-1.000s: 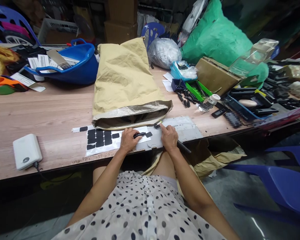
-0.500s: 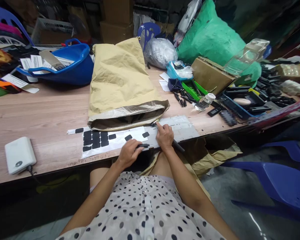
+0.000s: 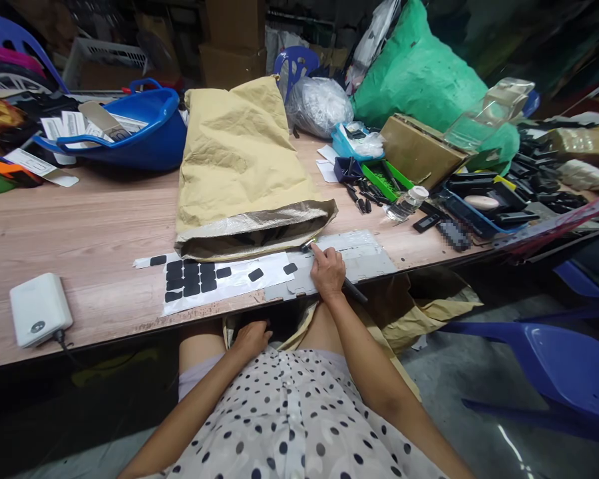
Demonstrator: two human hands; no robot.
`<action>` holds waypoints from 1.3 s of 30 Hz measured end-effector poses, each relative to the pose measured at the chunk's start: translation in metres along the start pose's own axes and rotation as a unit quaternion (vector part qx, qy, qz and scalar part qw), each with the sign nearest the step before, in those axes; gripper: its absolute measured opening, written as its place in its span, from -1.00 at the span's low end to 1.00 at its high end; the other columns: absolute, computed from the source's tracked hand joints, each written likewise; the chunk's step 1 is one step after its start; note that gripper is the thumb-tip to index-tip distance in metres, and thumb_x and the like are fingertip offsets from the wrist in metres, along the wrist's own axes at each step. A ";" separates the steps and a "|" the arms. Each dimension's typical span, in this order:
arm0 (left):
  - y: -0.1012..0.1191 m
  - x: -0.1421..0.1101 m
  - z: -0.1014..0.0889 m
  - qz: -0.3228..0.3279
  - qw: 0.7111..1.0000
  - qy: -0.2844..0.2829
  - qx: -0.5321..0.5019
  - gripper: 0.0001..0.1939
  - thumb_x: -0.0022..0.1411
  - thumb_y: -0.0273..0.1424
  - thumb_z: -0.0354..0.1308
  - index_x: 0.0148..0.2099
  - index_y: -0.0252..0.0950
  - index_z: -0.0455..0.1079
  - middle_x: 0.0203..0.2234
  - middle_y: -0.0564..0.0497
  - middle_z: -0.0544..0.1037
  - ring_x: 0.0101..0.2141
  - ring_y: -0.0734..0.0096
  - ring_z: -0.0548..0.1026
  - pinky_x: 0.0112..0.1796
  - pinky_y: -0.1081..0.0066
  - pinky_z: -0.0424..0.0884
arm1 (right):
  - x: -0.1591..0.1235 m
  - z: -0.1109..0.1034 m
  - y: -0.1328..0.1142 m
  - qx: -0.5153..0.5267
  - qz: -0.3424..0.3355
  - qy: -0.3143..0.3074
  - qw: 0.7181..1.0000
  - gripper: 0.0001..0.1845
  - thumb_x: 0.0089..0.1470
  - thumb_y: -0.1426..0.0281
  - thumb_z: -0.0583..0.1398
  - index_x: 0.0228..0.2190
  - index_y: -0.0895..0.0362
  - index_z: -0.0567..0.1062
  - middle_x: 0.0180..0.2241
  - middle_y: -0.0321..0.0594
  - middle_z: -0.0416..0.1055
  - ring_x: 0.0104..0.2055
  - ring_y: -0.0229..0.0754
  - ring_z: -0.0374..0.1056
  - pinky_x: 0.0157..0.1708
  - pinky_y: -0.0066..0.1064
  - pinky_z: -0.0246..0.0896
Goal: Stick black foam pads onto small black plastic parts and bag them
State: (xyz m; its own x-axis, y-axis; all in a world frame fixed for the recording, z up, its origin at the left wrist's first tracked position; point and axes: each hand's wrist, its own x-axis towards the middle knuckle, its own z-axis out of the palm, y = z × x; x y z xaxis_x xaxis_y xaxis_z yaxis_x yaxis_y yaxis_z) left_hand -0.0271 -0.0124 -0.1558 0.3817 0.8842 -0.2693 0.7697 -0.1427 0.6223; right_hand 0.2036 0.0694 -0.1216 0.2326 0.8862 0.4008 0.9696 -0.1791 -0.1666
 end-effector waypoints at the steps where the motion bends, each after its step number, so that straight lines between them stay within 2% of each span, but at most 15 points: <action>1: 0.008 -0.001 -0.007 0.012 1.000 -0.021 -0.007 -0.96 0.10 -0.42 0.23 -0.34 -0.19 0.51 -0.53 0.02 0.57 -0.45 0.21 0.55 -0.44 0.37 0.33 | 0.000 0.000 0.000 0.002 -0.001 0.002 1.000 -0.51 0.17 0.50 0.11 0.08 -0.06 0.52 -0.28 -0.14 0.28 -0.23 -0.08 0.10 -0.30 -0.32 -0.03; 4: 0.034 0.004 -0.040 0.060 0.991 -0.110 -0.054 -0.86 0.20 -0.32 0.18 -0.26 -0.21 0.55 -0.53 0.06 0.57 -0.48 0.31 0.52 -0.43 0.40 0.33 | -0.001 0.001 0.001 0.006 -0.002 0.007 1.000 -0.51 0.17 0.50 0.11 0.08 -0.05 0.52 -0.29 -0.14 0.27 -0.23 -0.08 0.09 -0.30 -0.32 -0.05; 5: 0.042 0.011 -0.054 0.077 0.987 -0.118 -0.076 -0.80 0.25 -0.28 0.14 -0.23 -0.22 0.55 -0.52 0.06 0.56 -0.48 0.33 0.50 -0.41 0.40 0.35 | -0.001 0.001 0.001 0.006 -0.002 0.009 1.000 -0.51 0.16 0.50 0.11 0.08 -0.05 0.52 -0.29 -0.14 0.27 -0.23 -0.08 0.09 -0.30 -0.32 -0.05; 6: 0.047 0.019 -0.069 0.090 0.989 -0.090 -0.080 -0.75 0.28 -0.24 0.10 -0.22 -0.23 0.55 -0.50 0.05 0.57 -0.46 0.33 0.50 -0.38 0.39 0.37 | -0.001 0.001 0.001 0.006 -0.003 0.011 1.000 -0.51 0.16 0.50 0.11 0.08 -0.06 0.52 -0.29 -0.14 0.27 -0.23 -0.08 0.09 -0.30 -0.32 -0.05; 8: 0.051 0.041 -0.098 0.083 0.995 0.033 -0.044 -0.73 0.32 -0.28 0.04 -0.14 -0.23 0.55 -0.36 -0.01 0.60 -0.34 0.28 0.52 -0.28 0.35 0.41 | -0.001 0.001 0.000 0.003 -0.003 0.013 1.000 -0.50 0.15 0.51 0.11 0.08 -0.06 0.52 -0.29 -0.14 0.27 -0.24 -0.08 0.09 -0.31 -0.32 -0.05; 11: 0.044 0.077 -0.128 0.020 0.975 0.207 0.081 -0.67 0.31 -0.40 0.01 0.01 -0.24 0.52 -0.10 -0.18 0.56 -0.10 0.08 0.49 -0.11 0.20 0.40 | -0.001 0.001 -0.001 -0.004 -0.005 0.016 1.000 -0.50 0.15 0.51 0.11 0.08 -0.07 0.53 -0.29 -0.14 0.28 -0.24 -0.08 0.09 -0.31 -0.32 -0.05; 14: 0.032 0.104 -0.140 -0.056 0.958 0.221 0.175 -0.65 0.29 -0.42 0.03 0.03 -0.28 0.54 -0.11 -0.27 0.54 -0.04 -0.08 0.46 -0.06 0.08 0.36 | -0.001 0.002 -0.002 -0.007 -0.006 0.013 1.000 -0.50 0.16 0.51 0.11 0.08 -0.07 0.53 -0.29 -0.14 0.28 -0.25 -0.09 0.09 -0.31 -0.33 -0.04; 17: 0.022 0.117 -0.142 -0.106 0.957 0.187 0.195 -0.70 0.28 -0.37 0.07 -0.04 -0.25 0.57 -0.23 -0.25 0.57 -0.08 -0.11 0.48 -0.05 0.04 0.32 | -0.001 0.002 -0.003 -0.010 -0.003 0.011 1.000 -0.51 0.17 0.50 0.11 0.08 -0.07 0.52 -0.28 -0.14 0.29 -0.24 -0.09 0.09 -0.30 -0.33 -0.04; 20: 0.017 0.116 -0.142 -0.114 0.956 0.190 0.192 -0.75 0.28 -0.32 0.10 -0.10 -0.25 0.57 -0.26 -0.24 0.59 -0.09 -0.12 0.48 -0.04 0.01 0.29 | -0.002 0.001 -0.004 -0.011 0.000 0.010 1.000 -0.51 0.17 0.49 0.10 0.08 -0.07 0.53 -0.27 -0.13 0.29 -0.23 -0.08 0.09 -0.29 -0.32 -0.02; 22: 0.018 0.108 -0.140 -0.085 0.955 0.213 0.187 -0.76 0.30 -0.30 0.11 -0.10 -0.24 0.55 -0.24 -0.23 0.59 -0.08 -0.11 0.46 -0.05 0.02 0.29 | -0.002 0.001 -0.004 -0.011 0.003 0.010 1.000 -0.51 0.16 0.50 0.10 0.07 -0.07 0.53 -0.27 -0.13 0.29 -0.22 -0.08 0.09 -0.28 -0.31 -0.02; 25: 0.025 0.090 -0.126 0.026 0.955 0.248 0.158 -0.79 0.32 -0.29 0.13 -0.08 -0.20 0.52 -0.18 -0.16 0.58 -0.09 0.00 0.44 -0.08 0.11 0.32 | -0.002 0.000 -0.005 -0.009 0.007 0.008 1.000 -0.52 0.16 0.49 0.10 0.07 -0.06 0.53 -0.28 -0.14 0.29 -0.22 -0.09 0.10 -0.28 -0.32 -0.03; 29: 0.036 0.077 -0.095 0.144 0.958 0.224 0.105 -0.85 0.31 -0.33 0.17 -0.12 -0.19 0.51 -0.22 -0.08 0.56 -0.16 0.14 0.43 -0.12 0.21 0.34 | -0.001 -0.003 -0.004 -0.003 0.010 0.005 1.000 -0.52 0.18 0.49 0.10 0.08 -0.05 0.52 -0.28 -0.14 0.29 -0.23 -0.08 0.10 -0.29 -0.32 -0.02; 33: 0.032 0.080 -0.078 0.151 0.967 0.196 0.058 -0.87 0.27 -0.35 0.21 -0.13 -0.18 0.51 -0.23 -0.04 0.54 -0.15 0.16 0.43 -0.10 0.22 0.35 | -0.001 -0.004 -0.004 0.008 0.006 0.003 1.000 -0.53 0.18 0.50 0.09 0.07 -0.04 0.53 -0.29 -0.13 0.30 -0.22 -0.08 0.11 -0.30 -0.32 -0.02; 36: 0.022 0.082 -0.080 0.147 0.968 0.201 0.030 -0.78 0.21 -0.32 0.27 -0.07 -0.18 0.50 -0.21 -0.03 0.53 -0.12 0.14 0.43 -0.05 0.19 0.35 | -0.001 -0.004 -0.004 0.017 0.005 0.002 1.000 -0.53 0.17 0.49 0.10 0.06 -0.03 0.53 -0.28 -0.13 0.29 -0.22 -0.07 0.11 -0.30 -0.32 -0.02; 39: 0.013 0.081 -0.085 0.137 0.970 0.202 0.007 -0.80 0.19 -0.30 0.28 -0.12 -0.20 0.51 -0.25 -0.02 0.53 -0.15 0.16 0.44 -0.05 0.19 0.36 | 0.000 -0.003 -0.002 0.023 0.010 0.002 1.000 -0.54 0.17 0.49 0.11 0.06 -0.03 0.54 -0.29 -0.13 0.29 -0.23 -0.07 0.11 -0.30 -0.32 -0.03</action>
State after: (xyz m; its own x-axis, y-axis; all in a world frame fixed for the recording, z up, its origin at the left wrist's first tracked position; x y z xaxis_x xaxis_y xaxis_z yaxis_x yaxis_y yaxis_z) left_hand -0.0296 0.0954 -0.1066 0.3439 0.9139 0.2156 0.6757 -0.4003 0.6190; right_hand 0.2016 0.0681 -0.1182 0.2520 0.8808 0.4009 0.9605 -0.1770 -0.2148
